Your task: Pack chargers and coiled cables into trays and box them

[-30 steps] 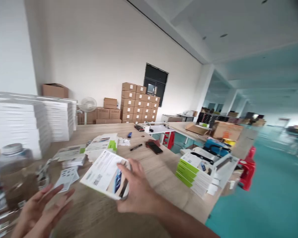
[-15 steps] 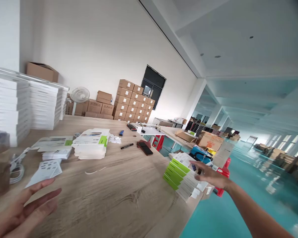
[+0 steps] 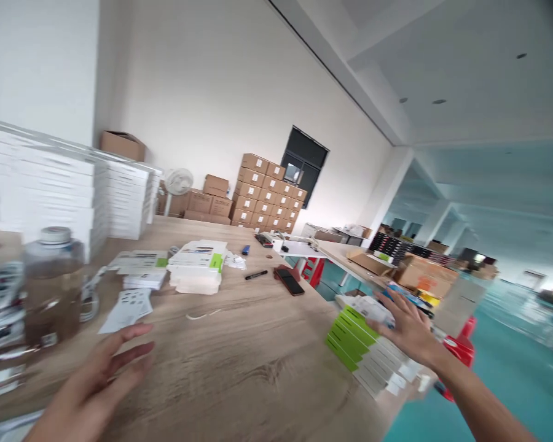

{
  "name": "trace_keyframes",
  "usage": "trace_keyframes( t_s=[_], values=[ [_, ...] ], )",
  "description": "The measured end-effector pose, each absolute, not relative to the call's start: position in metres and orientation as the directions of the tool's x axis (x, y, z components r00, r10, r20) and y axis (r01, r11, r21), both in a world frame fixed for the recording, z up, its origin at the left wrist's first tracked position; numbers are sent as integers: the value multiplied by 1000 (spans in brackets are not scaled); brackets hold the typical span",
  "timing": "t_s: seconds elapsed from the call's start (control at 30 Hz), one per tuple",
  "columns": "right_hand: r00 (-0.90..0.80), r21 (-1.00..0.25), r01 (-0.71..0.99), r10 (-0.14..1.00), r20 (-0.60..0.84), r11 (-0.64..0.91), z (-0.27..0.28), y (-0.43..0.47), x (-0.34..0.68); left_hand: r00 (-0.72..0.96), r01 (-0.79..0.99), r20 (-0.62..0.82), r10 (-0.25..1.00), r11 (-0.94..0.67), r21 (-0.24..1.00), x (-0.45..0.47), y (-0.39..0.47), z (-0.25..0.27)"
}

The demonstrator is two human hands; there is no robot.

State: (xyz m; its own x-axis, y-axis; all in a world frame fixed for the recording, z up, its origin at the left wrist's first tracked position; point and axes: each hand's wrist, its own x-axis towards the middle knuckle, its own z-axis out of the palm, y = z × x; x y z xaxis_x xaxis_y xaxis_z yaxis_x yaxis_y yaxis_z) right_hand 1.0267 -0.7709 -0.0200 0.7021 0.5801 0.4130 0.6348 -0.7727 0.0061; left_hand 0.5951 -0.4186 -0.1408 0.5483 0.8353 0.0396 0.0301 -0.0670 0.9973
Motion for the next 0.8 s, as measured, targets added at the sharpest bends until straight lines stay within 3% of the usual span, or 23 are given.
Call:
trace_keyframes(
  t_s=[0.1,0.2,0.3,0.43,0.57,0.7,0.8],
  values=[
    [420,-53,893,785,456,-447,-26,-685,994,570,132,37,821,-136,982,585,-425,-126],
    [162,-109,986,891,423,-128,-40,-575,945,615,223,23,788,-201,954,577,-428,-115],
    [79,-129,991,906,415,-27,-54,-472,903,670,177,9,742,-172,969,570,-428,-109],
    [78,-166,986,911,404,-11,-67,-392,871,649,96,-41,760,-28,995,567,-429,-105],
    [92,-164,986,884,459,-17,-81,-393,859,609,10,-112,785,134,991,571,-436,-101],
    [32,-112,993,821,570,39,-93,-449,847,538,-215,-198,819,361,907,571,-435,-95],
    [-218,13,956,680,700,293,-105,-498,823,582,-423,-236,778,537,730,563,-429,-88]
  ],
)
